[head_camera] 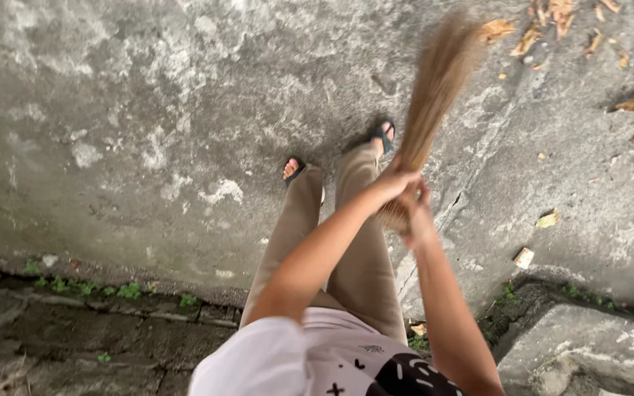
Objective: The person sweeps dried leaves and twigs on a concrete surface using a broom made of sticks.
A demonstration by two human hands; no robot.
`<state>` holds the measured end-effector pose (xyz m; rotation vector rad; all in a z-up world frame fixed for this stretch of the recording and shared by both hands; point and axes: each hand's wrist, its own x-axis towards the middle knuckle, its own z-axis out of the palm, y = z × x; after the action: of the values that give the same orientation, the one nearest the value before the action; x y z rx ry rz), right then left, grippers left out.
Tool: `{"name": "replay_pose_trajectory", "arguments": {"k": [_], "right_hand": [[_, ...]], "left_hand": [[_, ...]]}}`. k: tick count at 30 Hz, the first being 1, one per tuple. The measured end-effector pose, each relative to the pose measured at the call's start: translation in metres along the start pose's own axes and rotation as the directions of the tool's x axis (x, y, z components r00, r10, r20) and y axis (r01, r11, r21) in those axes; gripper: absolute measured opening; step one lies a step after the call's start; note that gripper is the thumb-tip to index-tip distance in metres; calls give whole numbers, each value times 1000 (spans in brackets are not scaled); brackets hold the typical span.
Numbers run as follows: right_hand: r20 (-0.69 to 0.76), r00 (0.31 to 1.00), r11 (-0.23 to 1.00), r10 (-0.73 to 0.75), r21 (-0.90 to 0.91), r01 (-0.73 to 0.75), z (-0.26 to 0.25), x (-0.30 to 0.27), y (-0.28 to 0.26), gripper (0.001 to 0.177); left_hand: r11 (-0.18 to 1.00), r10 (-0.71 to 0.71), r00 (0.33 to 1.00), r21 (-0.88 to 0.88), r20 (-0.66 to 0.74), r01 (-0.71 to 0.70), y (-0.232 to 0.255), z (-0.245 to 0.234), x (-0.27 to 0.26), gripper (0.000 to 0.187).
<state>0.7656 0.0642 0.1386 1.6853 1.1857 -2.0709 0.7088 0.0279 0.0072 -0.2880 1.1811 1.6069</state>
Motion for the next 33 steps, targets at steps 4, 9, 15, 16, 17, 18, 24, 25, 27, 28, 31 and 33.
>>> {"name": "replay_pose_trajectory", "arguments": {"k": [4, 9, 15, 16, 17, 18, 24, 25, 27, 28, 31, 33], "right_hand": [[85, 972, 949, 218, -250, -191, -5, -33, 56, 60], [409, 810, 898, 420, -314, -308, 69, -17, 113, 69], [282, 880, 916, 382, -243, -319, -28, 55, 103, 65], [228, 906, 929, 357, -191, -318, -71, 59, 92, 64], [171, 931, 943, 321, -148, -298, -116, 61, 75, 63], [106, 954, 958, 280, -97, -270, -158, 58, 56, 63], [22, 999, 997, -39, 65, 37, -279, 37, -66, 66], [33, 998, 998, -45, 44, 44, -290, 28, -78, 66], [-108, 993, 999, -45, 9, 46, -305, 9, -92, 66], [-96, 993, 998, -63, 0, 63, -311, 1, -97, 66], [40, 998, 999, -47, -9, 47, -325, -23, -104, 65], [120, 990, 986, 68, -158, -49, -327, -34, -105, 60]], "left_hand": [[969, -171, 976, -201, -131, 143, -41, -42, -110, 27], [964, -176, 792, -267, -584, 18, -59, -127, -185, 32], [915, 51, 996, -396, -77, -77, -136, -101, -103, 38], [918, -291, 938, -330, -186, 220, -133, -46, -63, 32], [934, -199, 973, -323, -115, 152, -137, 9, -32, 29], [851, -523, 820, -97, -231, 516, -133, 60, 1, 36], [944, -187, 958, -230, 216, 236, -124, 250, 100, 37], [954, -136, 971, -240, 196, 182, -117, 270, 101, 42], [962, -61, 983, -253, 174, 104, -91, 299, 87, 58], [972, -32, 990, -225, 138, 63, -88, 309, 71, 70], [979, 24, 997, -205, 70, -9, -90, 316, 45, 81], [982, 14, 1000, -187, 26, -9, -108, 306, 35, 78]]}}
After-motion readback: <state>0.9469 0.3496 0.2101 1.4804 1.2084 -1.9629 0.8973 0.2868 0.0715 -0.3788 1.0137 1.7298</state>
